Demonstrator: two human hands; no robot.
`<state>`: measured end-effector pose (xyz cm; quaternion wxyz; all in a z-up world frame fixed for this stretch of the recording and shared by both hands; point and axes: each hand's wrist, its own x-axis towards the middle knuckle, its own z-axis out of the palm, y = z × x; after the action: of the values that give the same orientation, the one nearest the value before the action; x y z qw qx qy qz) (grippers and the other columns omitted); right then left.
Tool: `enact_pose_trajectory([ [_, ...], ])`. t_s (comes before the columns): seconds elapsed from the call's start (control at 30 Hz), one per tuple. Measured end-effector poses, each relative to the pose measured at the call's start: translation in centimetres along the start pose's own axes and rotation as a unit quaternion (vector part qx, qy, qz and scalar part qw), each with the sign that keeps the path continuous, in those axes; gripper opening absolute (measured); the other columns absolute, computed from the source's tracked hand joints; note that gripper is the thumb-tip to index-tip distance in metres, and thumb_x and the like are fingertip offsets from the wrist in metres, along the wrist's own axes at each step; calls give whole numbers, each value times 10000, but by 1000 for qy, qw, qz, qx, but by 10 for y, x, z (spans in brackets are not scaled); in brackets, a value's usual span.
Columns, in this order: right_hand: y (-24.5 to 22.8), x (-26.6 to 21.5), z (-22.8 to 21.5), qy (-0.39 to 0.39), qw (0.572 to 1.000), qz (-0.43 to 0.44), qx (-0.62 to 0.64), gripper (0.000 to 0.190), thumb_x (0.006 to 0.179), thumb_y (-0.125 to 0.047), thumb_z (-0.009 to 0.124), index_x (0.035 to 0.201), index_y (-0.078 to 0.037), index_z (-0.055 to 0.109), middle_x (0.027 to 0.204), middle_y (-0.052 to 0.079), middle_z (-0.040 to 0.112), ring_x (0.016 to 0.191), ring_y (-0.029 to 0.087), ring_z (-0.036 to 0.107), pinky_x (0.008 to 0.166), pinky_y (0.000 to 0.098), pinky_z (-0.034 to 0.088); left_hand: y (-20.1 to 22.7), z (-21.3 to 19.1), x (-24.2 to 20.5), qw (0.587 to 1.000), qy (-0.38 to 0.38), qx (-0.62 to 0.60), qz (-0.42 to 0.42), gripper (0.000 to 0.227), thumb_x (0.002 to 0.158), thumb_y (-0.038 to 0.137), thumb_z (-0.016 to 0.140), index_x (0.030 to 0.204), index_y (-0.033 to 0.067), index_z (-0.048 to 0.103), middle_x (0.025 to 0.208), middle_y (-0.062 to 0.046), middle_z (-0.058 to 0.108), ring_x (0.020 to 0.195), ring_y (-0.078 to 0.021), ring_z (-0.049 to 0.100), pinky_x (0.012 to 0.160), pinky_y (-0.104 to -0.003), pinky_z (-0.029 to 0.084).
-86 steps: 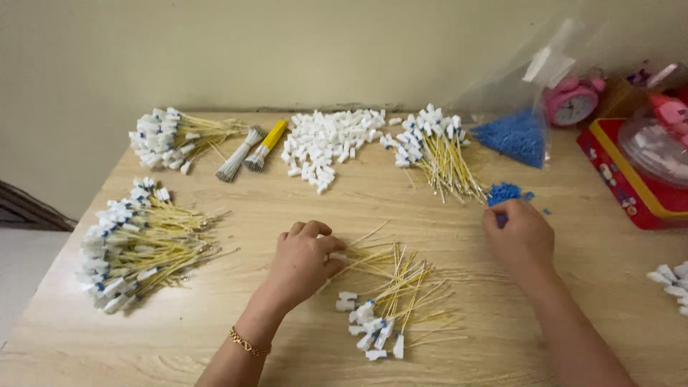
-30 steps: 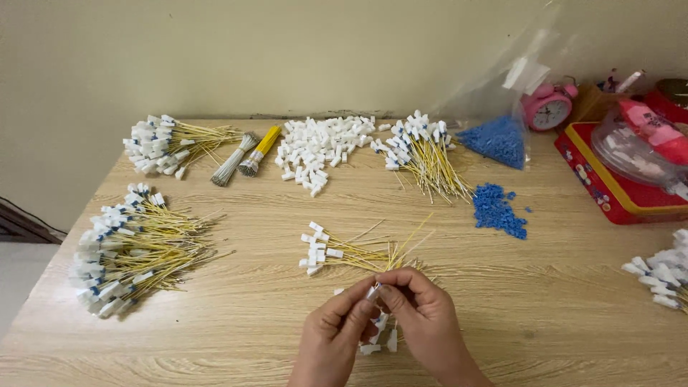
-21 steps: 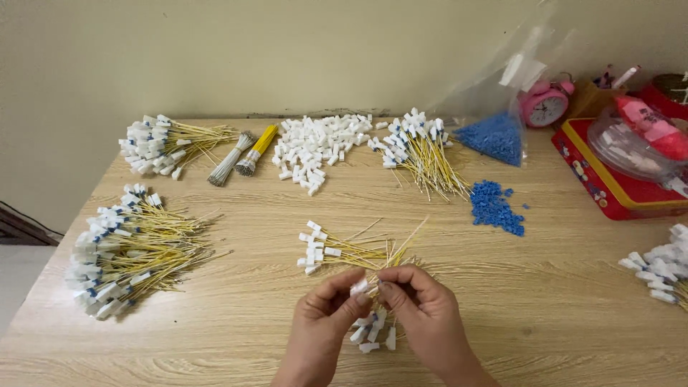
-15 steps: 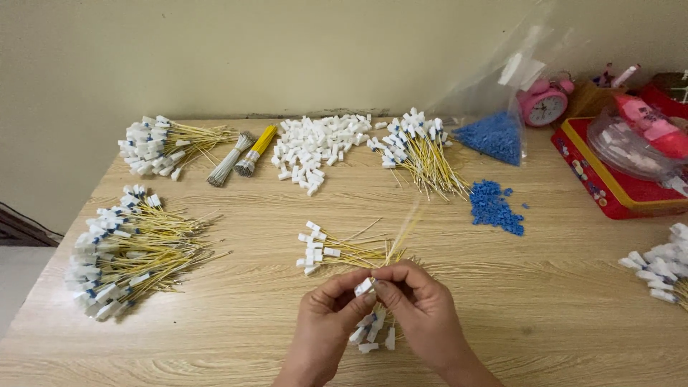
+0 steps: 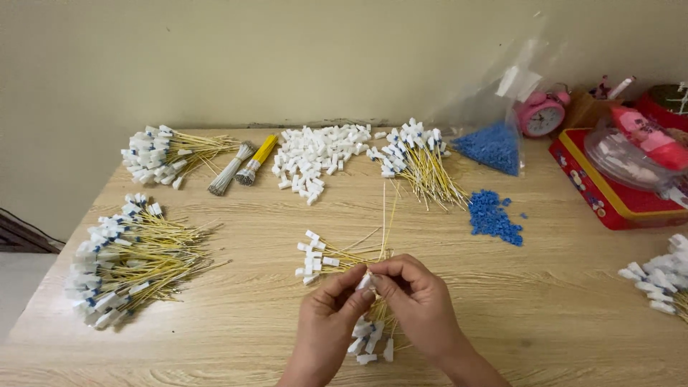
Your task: Assembling small electronic components by manually attaching white plastic housings to bundles of metal wire pins on a workbench.
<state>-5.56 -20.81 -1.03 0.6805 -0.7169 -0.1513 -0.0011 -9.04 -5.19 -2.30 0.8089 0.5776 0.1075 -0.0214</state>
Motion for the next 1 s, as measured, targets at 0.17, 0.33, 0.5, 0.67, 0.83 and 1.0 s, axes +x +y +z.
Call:
enact_pose_trajectory([
  [0.17,-2,4,2,-3,999,8,32,142,951,-43,673,1057,0,758,989,32,672,917,96,659,806,249,553,-2,4,3,1000,7,-26,7,319,890,-1,711,1208,-2,738,1013,-78,779,912,-126,718,830,-287,607],
  [0.33,5,3,1,-5,999,19,31,161,970,-51,657,1081,0,762,1001,44,690,926,106,671,814,255,563,-2,5,4,999,9,-40,0,285,890,0,705,1172,-5,744,999,-85,783,906,-140,729,837,-294,619],
  [0.5,3,-2,2,-3,999,-40,-22,228,953,-5,631,1161,-8,723,1092,61,700,981,121,678,838,253,564,-6,2,7,999,2,-36,33,268,906,10,707,1169,-17,752,927,-75,769,807,-128,686,752,-287,592],
  [0.67,6,-3,4,-6,996,-89,-29,255,947,45,616,1171,-18,721,1117,83,696,1025,158,687,867,275,564,-8,-3,9,999,17,-21,18,271,894,19,717,1160,-10,760,897,-77,769,773,-131,687,712,-293,590],
  [0.83,10,-8,-4,-3,989,-131,-71,260,955,63,619,1176,-23,727,1077,96,701,1018,195,690,887,309,550,-25,-13,16,999,10,24,23,285,873,21,726,1154,-8,761,898,-79,780,762,-138,697,684,-297,598],
  [1.0,11,2,-46,-16,991,-34,-125,227,949,3,660,1154,-57,736,992,81,711,879,192,677,764,315,562,25,5,7,933,-8,355,54,292,848,157,791,1139,141,796,925,-48,768,777,-166,722,702,-321,600],
])
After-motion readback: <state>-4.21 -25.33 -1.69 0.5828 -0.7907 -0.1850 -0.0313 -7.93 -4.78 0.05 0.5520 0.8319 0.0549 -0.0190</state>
